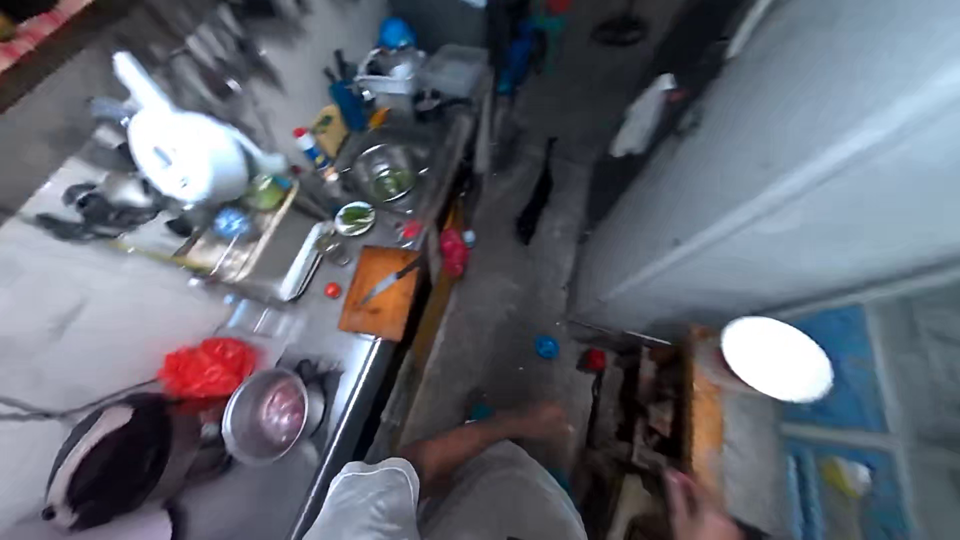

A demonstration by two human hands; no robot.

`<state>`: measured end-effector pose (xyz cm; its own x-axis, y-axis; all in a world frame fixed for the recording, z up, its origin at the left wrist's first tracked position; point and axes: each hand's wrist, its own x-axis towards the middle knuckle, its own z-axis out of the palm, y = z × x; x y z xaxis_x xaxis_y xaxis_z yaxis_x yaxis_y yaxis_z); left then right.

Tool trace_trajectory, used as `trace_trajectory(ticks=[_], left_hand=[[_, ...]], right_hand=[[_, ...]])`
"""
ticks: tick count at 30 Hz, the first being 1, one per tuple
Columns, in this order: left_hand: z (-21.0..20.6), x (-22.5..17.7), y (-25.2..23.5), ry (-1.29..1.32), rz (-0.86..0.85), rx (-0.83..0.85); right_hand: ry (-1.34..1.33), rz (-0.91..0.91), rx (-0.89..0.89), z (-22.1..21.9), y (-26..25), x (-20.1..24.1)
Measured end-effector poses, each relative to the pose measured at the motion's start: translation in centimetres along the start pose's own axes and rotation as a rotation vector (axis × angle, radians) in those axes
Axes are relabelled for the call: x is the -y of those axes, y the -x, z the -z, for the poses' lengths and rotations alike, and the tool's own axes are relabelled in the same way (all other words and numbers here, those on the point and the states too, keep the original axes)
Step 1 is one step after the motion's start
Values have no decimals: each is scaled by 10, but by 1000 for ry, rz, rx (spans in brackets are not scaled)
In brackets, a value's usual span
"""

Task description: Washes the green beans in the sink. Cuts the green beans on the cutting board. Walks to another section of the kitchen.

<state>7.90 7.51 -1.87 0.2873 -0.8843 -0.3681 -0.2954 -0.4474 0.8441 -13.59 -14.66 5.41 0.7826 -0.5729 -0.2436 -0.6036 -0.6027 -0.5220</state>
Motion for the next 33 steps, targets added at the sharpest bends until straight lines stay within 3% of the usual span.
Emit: trace_trajectory(ticks=[3, 5, 8, 11, 15, 20, 26, 29, 33], left_hand=[[58, 47, 40, -34, 87, -205], [92, 72, 68, -6, 166, -337], [131, 106, 108, -15, 342, -486], [163, 133, 133, 78, 534, -621], [198, 166, 140, 180, 617, -876], [261, 198, 113, 238, 664, -1116], [385, 221, 55, 265, 696, -1320], [470, 233, 30, 260, 708, -1314], [566, 283, 1, 292, 740, -1319]], right_hand=[[140, 126, 637, -114, -101, 50], [223, 215, 822, -152, -144, 113], [289, 369, 792, -187, -192, 208], [280, 489, 779, -217, -237, 271], [303, 577, 905, -249, -302, 332], [381, 653, 985, -279, -398, 388], [480, 743, 1057, -281, -505, 449], [464, 780, 1044, -280, -550, 478], [553, 789, 1067, -289, -604, 516]])
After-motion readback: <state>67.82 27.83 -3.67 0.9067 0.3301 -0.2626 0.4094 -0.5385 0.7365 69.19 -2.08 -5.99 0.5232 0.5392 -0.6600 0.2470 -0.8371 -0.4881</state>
